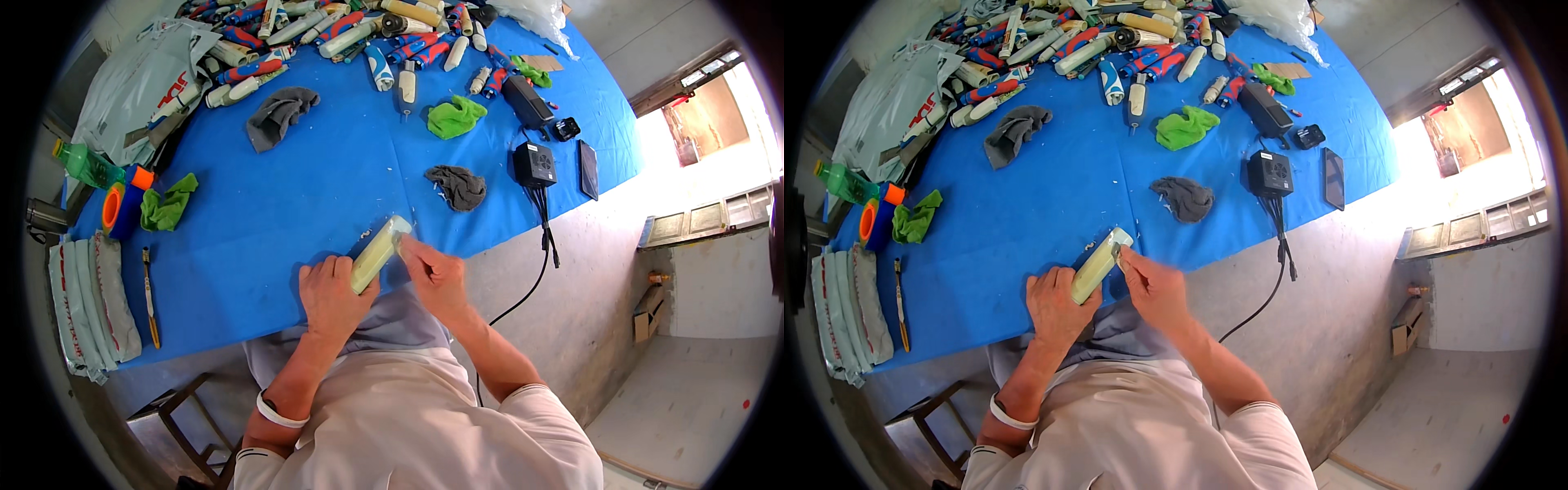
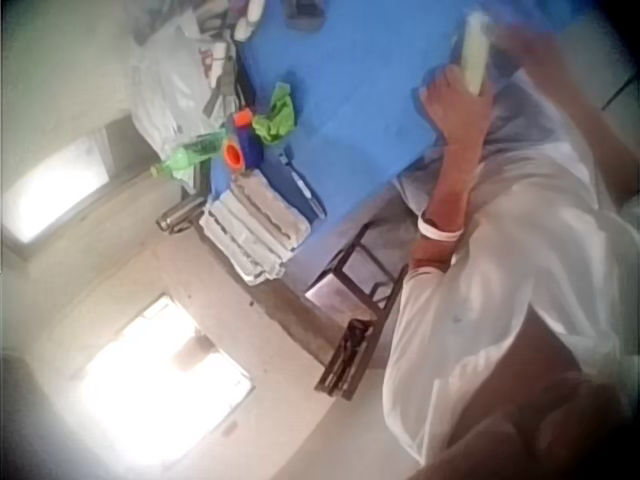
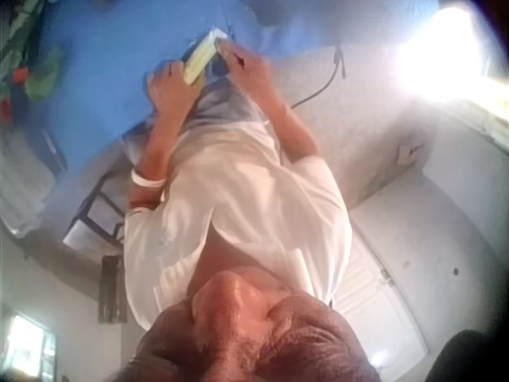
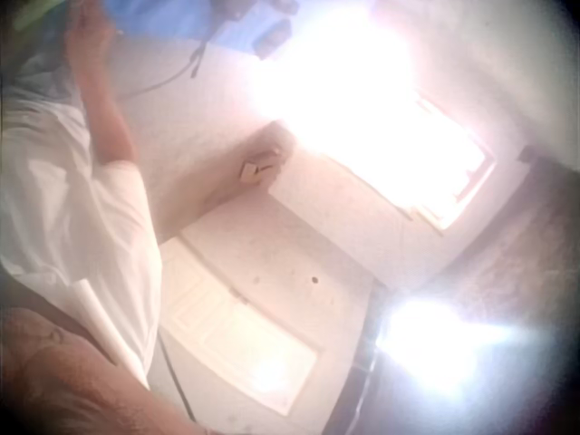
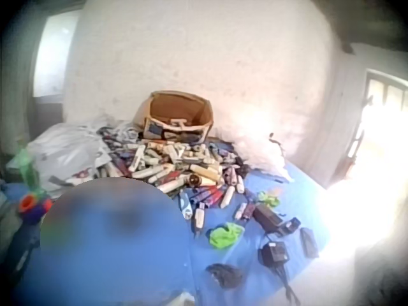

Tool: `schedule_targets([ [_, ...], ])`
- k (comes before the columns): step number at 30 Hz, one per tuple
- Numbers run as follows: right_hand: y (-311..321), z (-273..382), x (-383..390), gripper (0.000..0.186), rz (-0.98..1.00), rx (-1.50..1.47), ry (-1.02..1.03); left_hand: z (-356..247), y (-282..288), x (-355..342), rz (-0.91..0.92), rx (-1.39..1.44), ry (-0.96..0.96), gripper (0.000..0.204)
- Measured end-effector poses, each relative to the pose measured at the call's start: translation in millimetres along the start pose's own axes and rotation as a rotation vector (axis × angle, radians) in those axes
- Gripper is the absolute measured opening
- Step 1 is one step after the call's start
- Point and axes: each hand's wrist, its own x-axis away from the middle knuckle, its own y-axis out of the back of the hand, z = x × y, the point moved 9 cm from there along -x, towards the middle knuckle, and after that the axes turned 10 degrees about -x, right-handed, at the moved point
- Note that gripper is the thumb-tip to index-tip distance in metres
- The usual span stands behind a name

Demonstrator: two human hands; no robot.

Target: The person wipes a small container with a grey cloth, then uses a wooden spatula to scrape the rim of the container.

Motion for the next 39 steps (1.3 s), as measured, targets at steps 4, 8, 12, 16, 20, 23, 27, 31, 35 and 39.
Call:
schedule_targets([
  [4,3,0,-1,0.019,-0.025,0.063,-0.056,-1,1,-1,0.001,0.002,-0.007,0.034],
  [8,-2,5,6,0.020,-0.014,-0.031,0.086,0,0,-2,-0.009,0.004,0.009,0.031],
  [12,12,-17,-2,0.023,-0.103,-0.133,-0.125,0,2,-2,-0.011,-0.001,0.008,0.032],
  [16,5,-18,-7,0.026,-0.034,-0.182,-0.171,2,2,-2,0.015,-0.006,0.009,0.031],
  [20,-3,-17,-10,0.025,0.012,-0.162,-0.214,14,2,-3,0.088,0.017,0.014,0.034],
  [23,-9,-8,-11,0.025,0.030,-0.138,-0.214,28,8,-8,0.109,0.024,0.032,0.034],
  [27,-12,-9,-11,0.026,0.009,-0.121,-0.121,43,7,-9,0.159,0.028,0.060,0.035],
  [31,-20,-2,-12,0.024,0.015,-0.123,-0.086,44,5,-8,0.167,0.025,0.054,0.035],
  [35,-27,4,-17,0.025,0.008,-0.058,0.014,41,6,-9,0.095,0.021,0.031,0.033],
  [39,-33,10,-15,0.025,0.042,0.012,0.030,41,5,-8,0.107,0.027,0.030,0.033],
])
